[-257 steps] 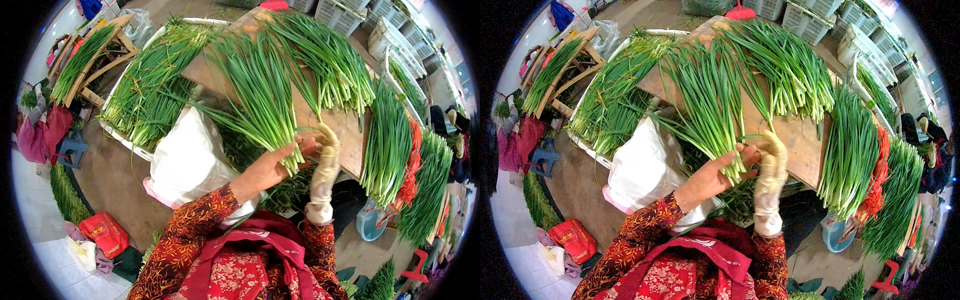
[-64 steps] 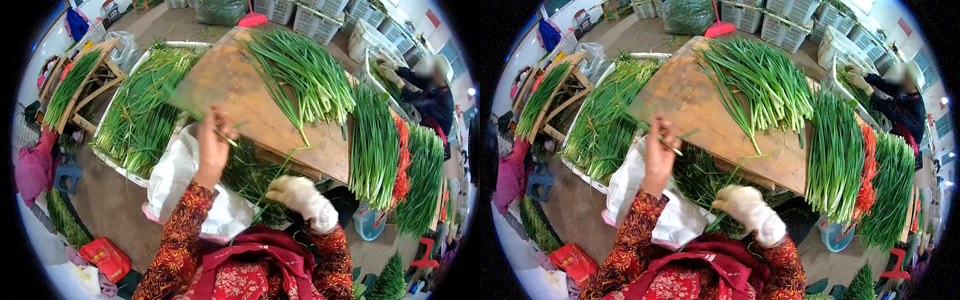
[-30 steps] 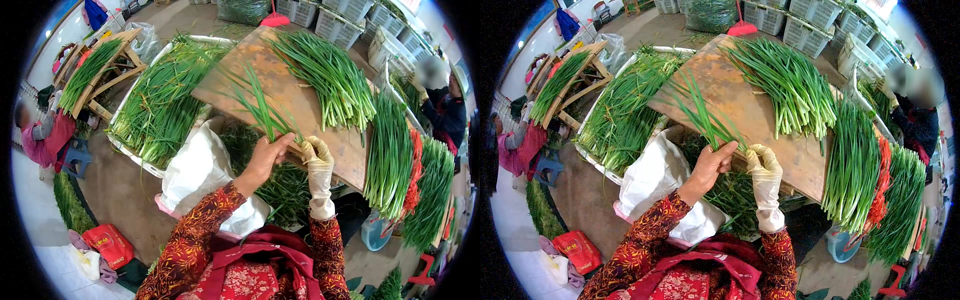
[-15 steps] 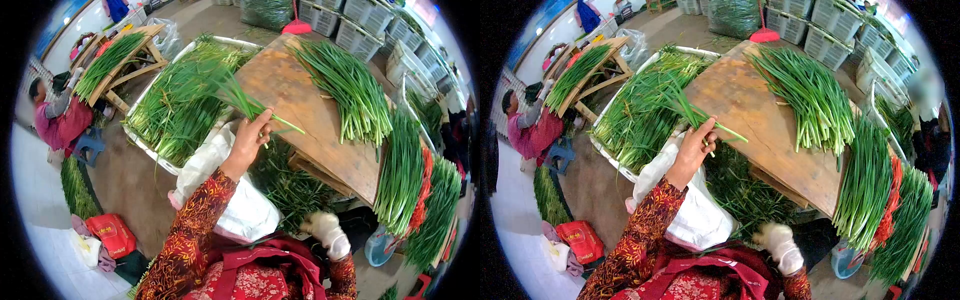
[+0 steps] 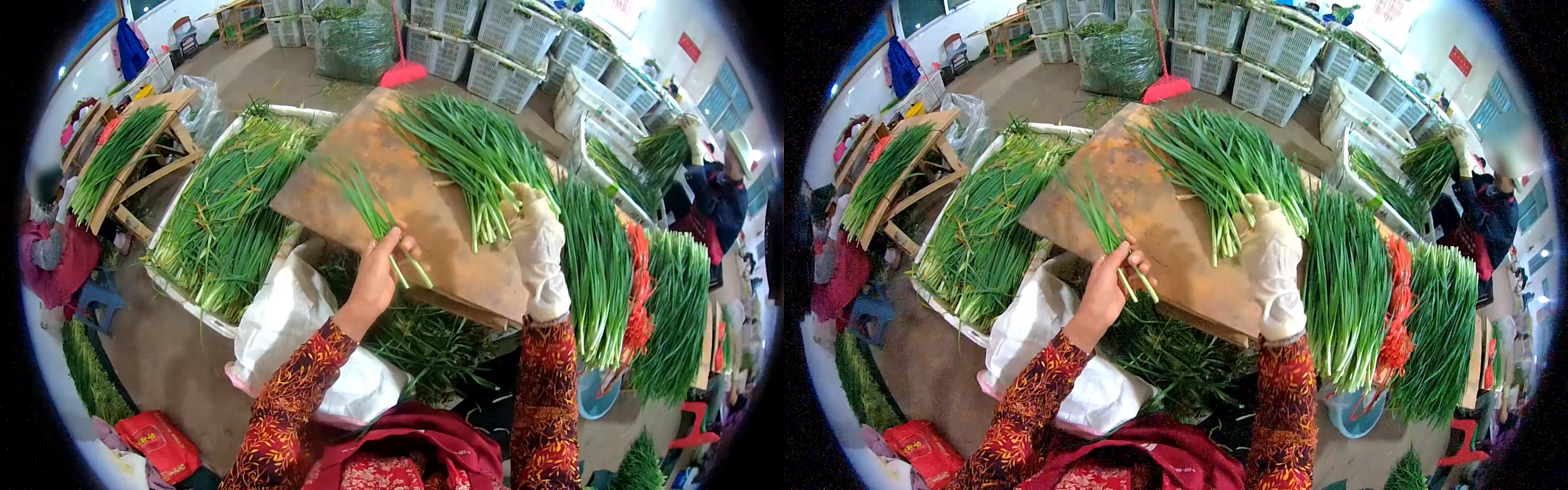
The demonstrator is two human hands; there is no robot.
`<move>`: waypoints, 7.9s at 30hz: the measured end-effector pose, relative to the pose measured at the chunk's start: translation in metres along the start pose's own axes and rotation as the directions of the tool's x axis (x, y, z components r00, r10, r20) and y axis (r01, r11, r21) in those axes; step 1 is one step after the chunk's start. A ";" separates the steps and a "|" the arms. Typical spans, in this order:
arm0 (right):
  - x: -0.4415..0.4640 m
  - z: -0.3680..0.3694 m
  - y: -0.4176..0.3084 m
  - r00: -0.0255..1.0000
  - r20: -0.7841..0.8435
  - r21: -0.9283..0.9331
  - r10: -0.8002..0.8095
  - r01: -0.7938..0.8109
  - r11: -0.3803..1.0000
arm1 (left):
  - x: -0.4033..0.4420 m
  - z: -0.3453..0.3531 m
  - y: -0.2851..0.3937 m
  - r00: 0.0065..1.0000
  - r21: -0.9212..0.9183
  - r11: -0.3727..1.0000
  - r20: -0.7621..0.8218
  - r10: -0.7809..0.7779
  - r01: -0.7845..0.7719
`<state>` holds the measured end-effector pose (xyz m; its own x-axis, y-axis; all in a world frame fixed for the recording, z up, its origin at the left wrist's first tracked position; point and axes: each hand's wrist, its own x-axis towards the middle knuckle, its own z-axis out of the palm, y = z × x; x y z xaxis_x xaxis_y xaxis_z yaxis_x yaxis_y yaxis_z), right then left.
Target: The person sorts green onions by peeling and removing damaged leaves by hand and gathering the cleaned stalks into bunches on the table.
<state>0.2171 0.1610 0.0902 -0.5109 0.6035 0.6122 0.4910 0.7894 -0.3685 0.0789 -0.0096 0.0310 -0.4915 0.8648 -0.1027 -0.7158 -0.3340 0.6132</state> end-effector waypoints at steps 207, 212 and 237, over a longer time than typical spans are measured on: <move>-0.062 0.040 -0.049 0.826 0.491 0.690 0.275 -0.562 0.456 | 0.003 -0.016 -0.035 0.982 0.206 0.968 0.091 -0.166 0.144; -0.067 0.033 -0.049 0.771 0.543 0.758 0.333 -0.621 0.201 | 0.003 -0.017 -0.033 0.976 0.095 0.977 0.087 -0.200 0.192; -0.099 0.014 -0.056 0.811 0.468 0.828 0.352 -0.541 0.145 | 0.002 -0.005 -0.027 0.985 0.148 0.979 0.082 -0.152 0.139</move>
<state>0.2304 0.0585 0.0407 -0.5716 0.8196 0.0390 -0.2365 -0.1190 -0.9643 0.0955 -0.0008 0.0105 -0.3345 0.9333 -0.1308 -0.6960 -0.1511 0.7020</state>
